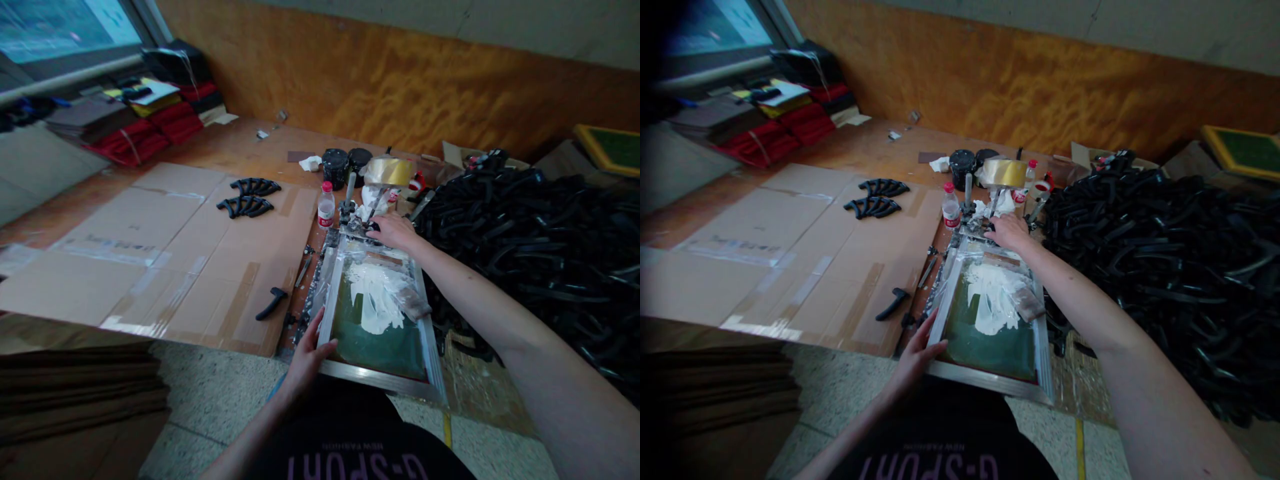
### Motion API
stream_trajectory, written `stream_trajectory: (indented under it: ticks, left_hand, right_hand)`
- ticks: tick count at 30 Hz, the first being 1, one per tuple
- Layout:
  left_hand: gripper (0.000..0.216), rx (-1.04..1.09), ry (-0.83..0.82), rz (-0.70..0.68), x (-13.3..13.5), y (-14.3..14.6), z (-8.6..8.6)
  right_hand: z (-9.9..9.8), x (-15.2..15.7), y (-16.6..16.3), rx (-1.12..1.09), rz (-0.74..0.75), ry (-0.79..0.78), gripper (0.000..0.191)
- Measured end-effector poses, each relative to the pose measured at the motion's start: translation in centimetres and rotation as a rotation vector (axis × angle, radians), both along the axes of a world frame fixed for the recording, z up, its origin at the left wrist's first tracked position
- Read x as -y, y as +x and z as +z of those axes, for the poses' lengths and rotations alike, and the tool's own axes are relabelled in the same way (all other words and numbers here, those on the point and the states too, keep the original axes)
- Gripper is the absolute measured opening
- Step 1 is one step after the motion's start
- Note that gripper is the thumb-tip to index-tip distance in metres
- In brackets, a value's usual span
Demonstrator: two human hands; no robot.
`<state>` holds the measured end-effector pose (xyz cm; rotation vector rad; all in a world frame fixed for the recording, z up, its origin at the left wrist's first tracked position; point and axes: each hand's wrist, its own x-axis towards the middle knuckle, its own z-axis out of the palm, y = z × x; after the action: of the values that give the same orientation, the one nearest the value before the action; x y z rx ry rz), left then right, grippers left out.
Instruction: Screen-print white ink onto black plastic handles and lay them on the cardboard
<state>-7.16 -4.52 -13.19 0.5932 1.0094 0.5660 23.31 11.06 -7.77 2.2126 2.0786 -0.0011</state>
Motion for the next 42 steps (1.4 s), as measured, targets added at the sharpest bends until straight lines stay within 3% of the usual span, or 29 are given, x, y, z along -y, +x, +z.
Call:
stream_trajectory:
  ticks: [2, 4, 9, 11, 13, 18, 20, 24, 27, 30, 34, 36, 39, 42]
  left_hand:
    - [0.088, 0.003, 0.007, -0.007, 0.0, -0.1, -0.1]
    - [0.087, -0.001, 0.014, -0.004, 0.0, -0.1, -0.2]
    - [0.088, 0.020, 0.012, 0.002, 0.1, -0.1, -0.2]
    - [0.088, 0.033, 0.011, 0.003, 0.2, 0.0, -0.3]
    - [0.088, 0.051, 0.015, 0.008, 0.2, -0.1, -0.3]
    - [0.085, 0.062, 0.035, 0.018, 0.2, 0.0, -0.6]
    - [0.084, 0.048, 0.052, 0.026, 0.1, 0.0, -0.6]
    - [0.084, 0.024, 0.038, 0.025, 0.1, -0.1, -0.6]
    - [0.086, 0.019, 0.024, 0.020, 0.0, 0.0, -0.6]
    - [0.087, 0.018, 0.022, 0.011, 0.0, 0.0, -0.6]
    - [0.085, 0.016, 0.028, 0.015, 0.0, 0.0, -0.6]
    - [0.085, 0.025, 0.019, 0.018, 0.0, 0.0, -0.6]
    - [0.085, 0.040, 0.001, 0.019, -0.1, 0.0, -0.7]
    - [0.087, 0.010, -0.012, 0.015, -0.2, 0.1, -0.7]
  right_hand:
    - [0.0, 0.0, 0.9, -0.011, 0.122, -0.033, 0.037]
    - [-0.4, -0.2, 0.9, 0.012, 0.102, -0.038, 0.036]
    - [-1.4, -0.9, -2.0, 0.041, -0.269, 0.057, 0.046]
    - [-1.3, -0.9, -2.6, 0.025, -0.336, 0.076, 0.049]
    - [-0.9, -0.7, -2.1, 0.018, -0.283, 0.079, 0.051]
    - [0.0, 0.1, 0.5, -0.067, 0.088, -0.006, 0.037]
    - [-0.3, 0.0, 0.4, -0.057, 0.043, -0.017, 0.036]
    - [-1.5, -0.8, -1.7, -0.006, -0.223, 0.060, 0.043]
    - [-2.0, -1.2, -2.6, -0.001, -0.300, 0.094, 0.043]
    - [-1.8, -0.9, -1.6, 0.008, -0.231, 0.080, 0.046]
    - [-1.5, -0.5, 1.0, -0.056, 0.083, 0.030, 0.041]
    - [-1.6, -0.5, 1.7, -0.063, 0.158, 0.005, 0.038]
    - [-1.8, -0.5, 1.2, -0.004, 0.129, 0.028, 0.039]
    - [-2.0, -0.3, -0.2, 0.036, 0.006, 0.065, 0.043]
